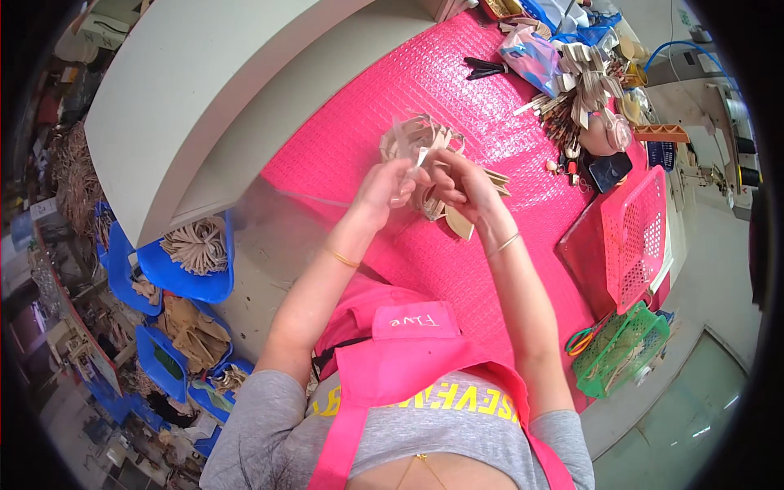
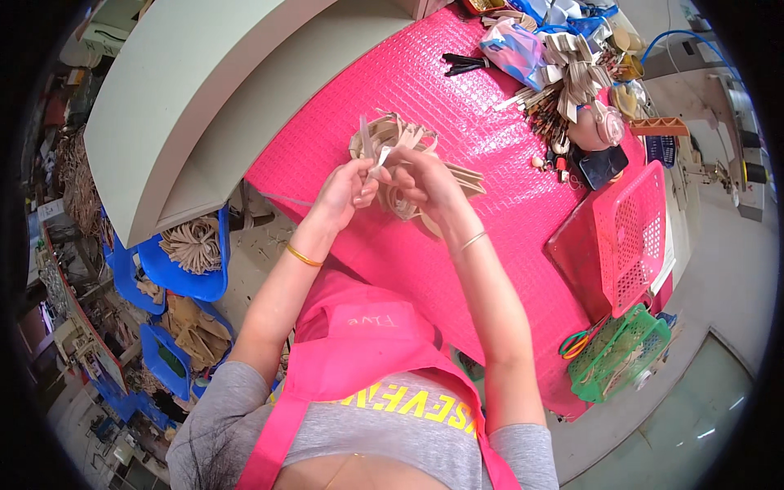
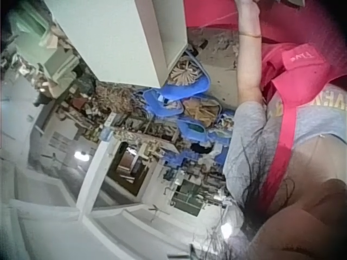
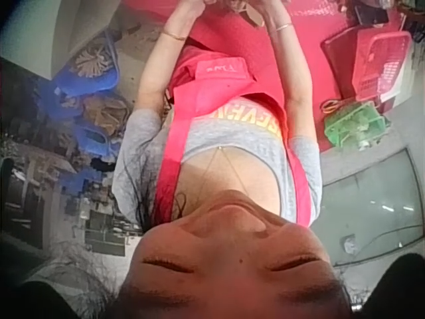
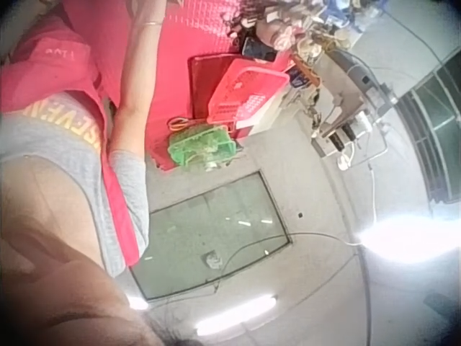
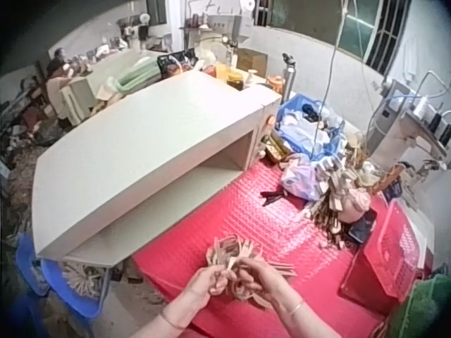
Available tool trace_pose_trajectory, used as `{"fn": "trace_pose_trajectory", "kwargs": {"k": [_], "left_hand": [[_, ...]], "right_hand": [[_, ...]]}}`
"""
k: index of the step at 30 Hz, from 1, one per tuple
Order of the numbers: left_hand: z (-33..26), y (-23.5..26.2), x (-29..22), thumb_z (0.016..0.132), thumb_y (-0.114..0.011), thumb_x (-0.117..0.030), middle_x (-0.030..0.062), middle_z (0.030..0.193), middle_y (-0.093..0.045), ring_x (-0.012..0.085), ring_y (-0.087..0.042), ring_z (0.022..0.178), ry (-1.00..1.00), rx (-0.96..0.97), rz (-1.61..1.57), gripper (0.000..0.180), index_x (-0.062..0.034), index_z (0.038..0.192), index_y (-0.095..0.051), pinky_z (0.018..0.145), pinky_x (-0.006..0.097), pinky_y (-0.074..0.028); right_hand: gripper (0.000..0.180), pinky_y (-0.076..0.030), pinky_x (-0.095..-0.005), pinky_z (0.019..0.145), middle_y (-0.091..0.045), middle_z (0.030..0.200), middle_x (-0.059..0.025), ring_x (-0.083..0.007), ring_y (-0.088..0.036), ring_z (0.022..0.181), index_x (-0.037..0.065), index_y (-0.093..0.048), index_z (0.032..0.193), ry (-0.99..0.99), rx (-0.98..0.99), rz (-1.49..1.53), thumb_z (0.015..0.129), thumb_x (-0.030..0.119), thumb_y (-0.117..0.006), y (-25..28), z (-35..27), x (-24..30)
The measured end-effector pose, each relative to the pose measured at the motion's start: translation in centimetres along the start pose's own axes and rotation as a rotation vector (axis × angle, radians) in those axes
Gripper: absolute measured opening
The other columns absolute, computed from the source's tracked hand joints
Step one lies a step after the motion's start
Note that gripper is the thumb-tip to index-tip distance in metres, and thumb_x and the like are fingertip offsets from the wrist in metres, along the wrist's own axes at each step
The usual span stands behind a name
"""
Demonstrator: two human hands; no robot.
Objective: Manually assemble and organize beige shoe lining or insole components at a workstation.
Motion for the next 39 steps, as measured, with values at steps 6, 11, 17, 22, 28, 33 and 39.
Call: {"fn": "trace_pose_trajectory", "kwargs": {"k": [6, 11, 17, 22, 28, 33, 39], "left_hand": [[0.6, 1.2, -0.4, 0.084, -0.04, -0.02, -0.0069, 0.046, -0.033, 0.002, -0.025, 0.039, 0.232, 0.236, 0.326, 0.025, -0.0014, 0.08, -0.056, 0.036, 0.018, -0.018], [-0.7, 0.2, -2.9, 0.084, -0.049, -0.013, -0.0062, 0.056, -0.042, 0.0008, -0.032, 0.045, -0.049, -0.014, 0.215, 0.014, -0.0003, 0.085, -0.055, 0.039, 0.015, -0.02], [-0.8, 5.1, 2.1, 0.079, -0.053, -0.005, -0.0036, 0.057, -0.046, 0.0029, -0.039, 0.048, -0.268, -0.28, 0.727, 0.003, -0.0027, 0.079, -0.054, 0.042, 0.019, -0.03], [-2.8, 4.3, -2.1, 0.074, -0.059, -0.012, 0.0056, 0.056, -0.049, 0.0165, -0.047, 0.055, -0.623, -0.38, 1.331, 0.008, -0.0041, 0.073, -0.057, 0.054, 0.032, -0.037], [-3.6, -2.0, -8.0, 0.07, -0.061, -0.013, 0.0064, 0.073, -0.052, 0.0229, -0.05, 0.072, -1.176, -0.556, 1.589, 0.009, -0.0067, 0.075, -0.058, 0.077, 0.036, -0.034], [-3.0, -1.6, -0.5, 0.074, -0.056, -0.006, 0.0088, 0.074, -0.053, 0.0211, -0.052, 0.068, -0.908, -0.592, 0.875, 0.013, -0.0046, 0.087, -0.058, 0.06, 0.029, -0.042], [3.8, 0.2, 2.2, 0.077, -0.055, -0.012, 0.0086, 0.06, -0.055, 0.0237, -0.052, 0.053, -0.442, -0.439, 0.336, 0.013, -0.0003, 0.081, -0.057, 0.051, 0.033, -0.04]], "right_hand": [[0.044, -0.033, -0.0189, 0.04, -0.048, 0.056, 0.0008, -0.0074, -0.041, 0.042, 0.004, -0.044, 0.119, -0.013, 0.207, -0.012, 0.076, 0.004, -0.041, -1.6, -1.3, 0.9], [0.018, -0.046, -0.0389, 0.058, -0.06, 0.07, -0.0116, -0.0269, -0.059, 0.062, 0.009, -0.061, 0.07, 0.478, -0.133, -1.403, 0.069, 0.026, -0.062, -0.8, -0.7, 5.1], [0.02, -0.045, -0.0375, 0.059, -0.054, 0.078, -0.0096, -0.0274, -0.056, 0.069, 0.005, -0.059, 0.071, 0.566, -0.352, -1.628, 0.075, 0.025, -0.056, 6.2, 3.3, 6.7], [0.016, -0.046, -0.0373, 0.059, -0.055, 0.078, -0.009, -0.0281, -0.056, 0.068, 0.007, -0.057, 0.07, 0.856, -0.368, -1.454, 0.075, 0.022, -0.055, 3.1, 1.3, 6.9], [0.019, -0.045, -0.037, 0.058, -0.059, 0.072, -0.0127, -0.0301, -0.057, 0.065, 0.012, -0.059, 0.09, 0.784, 0.029, -1.51, 0.072, 0.017, -0.057, -3.9, 1.3, 6.5], [0.018, -0.045, -0.0355, 0.06, -0.059, 0.069, -0.0129, -0.024, -0.058, 0.064, 0.005, -0.061, 0.084, 0.508, -0.069, -1.182, 0.073, 0.019, -0.055, -2.1, 3.5, 6.2], [0.017, -0.043, -0.0283, 0.057, -0.057, 0.065, -0.0104, -0.015, -0.055, 0.061, 0.003, -0.058, 0.089, 0.435, -0.234, -1.009, 0.076, 0.013, -0.055, -1.3, 2.6, 7.3]]}}
Point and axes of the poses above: each hand's wrist, its own z-axis towards the middle knuckle, its own y-axis out of the back of the hand, x = y × z, the point moved 3 cm from there along z, towards the middle knuckle
